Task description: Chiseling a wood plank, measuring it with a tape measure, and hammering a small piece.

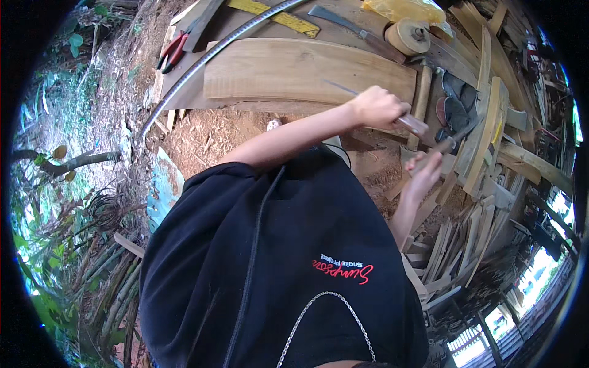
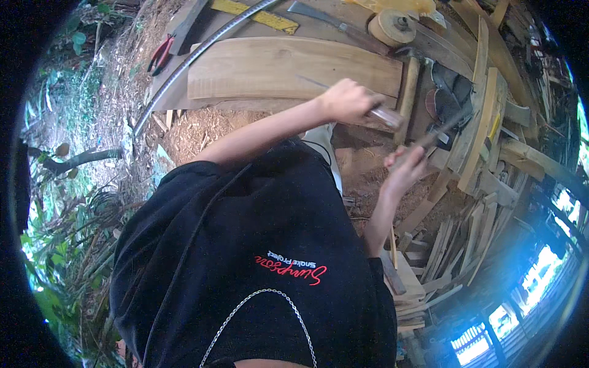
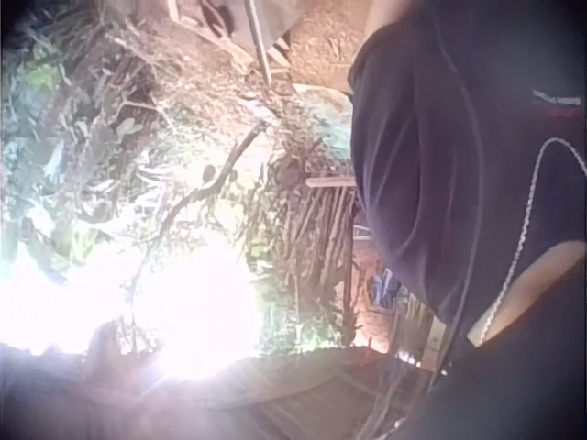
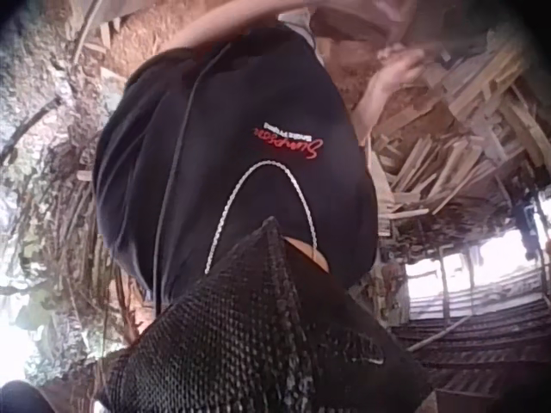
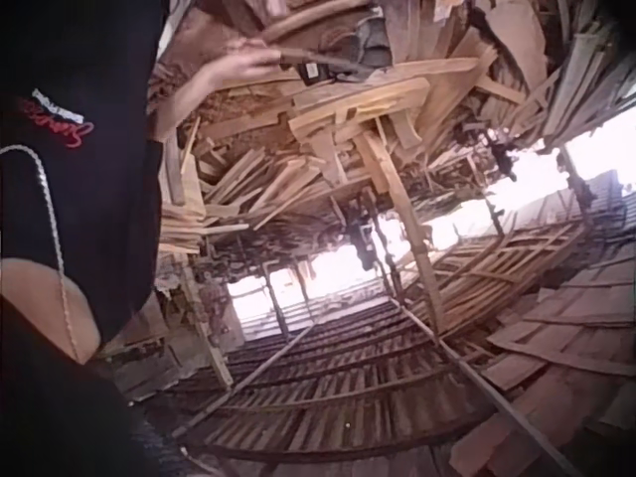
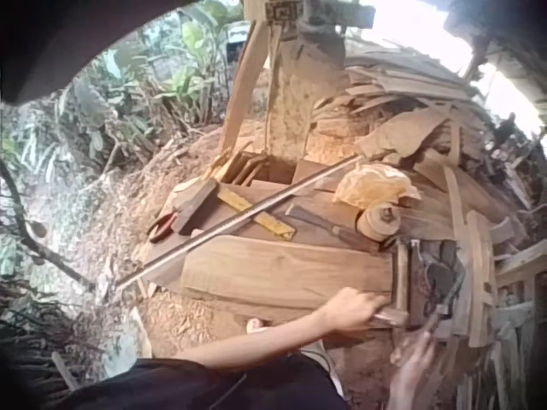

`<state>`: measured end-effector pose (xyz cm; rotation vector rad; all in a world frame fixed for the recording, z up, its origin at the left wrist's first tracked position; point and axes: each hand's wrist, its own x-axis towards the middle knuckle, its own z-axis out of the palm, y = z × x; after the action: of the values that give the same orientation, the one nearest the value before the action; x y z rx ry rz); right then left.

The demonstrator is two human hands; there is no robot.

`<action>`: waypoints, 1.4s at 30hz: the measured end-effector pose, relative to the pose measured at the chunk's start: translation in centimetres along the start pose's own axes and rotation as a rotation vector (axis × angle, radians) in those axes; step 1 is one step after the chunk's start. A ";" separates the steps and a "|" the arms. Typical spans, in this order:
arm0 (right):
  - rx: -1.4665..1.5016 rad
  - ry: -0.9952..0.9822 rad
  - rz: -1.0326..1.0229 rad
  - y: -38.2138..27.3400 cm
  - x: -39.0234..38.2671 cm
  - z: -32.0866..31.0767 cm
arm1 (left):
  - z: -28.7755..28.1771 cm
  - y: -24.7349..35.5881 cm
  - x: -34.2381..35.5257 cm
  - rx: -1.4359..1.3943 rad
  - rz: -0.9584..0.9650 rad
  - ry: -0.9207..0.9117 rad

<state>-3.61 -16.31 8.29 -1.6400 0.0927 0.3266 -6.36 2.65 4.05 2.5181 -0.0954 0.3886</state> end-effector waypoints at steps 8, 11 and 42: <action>0.134 0.525 -0.375 -3.7 1.5 -5.3 | 5.0 -0.7 3.2 -0.119 -0.267 -0.028; 0.216 0.661 -0.517 -4.1 2.6 -5.6 | 5.1 -2.1 2.2 -0.077 -0.315 0.000; -0.172 -0.423 0.167 4.8 -5.5 7.7 | -0.5 -9.9 -7.9 0.156 -0.486 0.130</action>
<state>-11.24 -9.94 4.60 -1.7015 -0.1225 0.8215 -12.54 10.94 -3.28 2.5479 0.6066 0.3658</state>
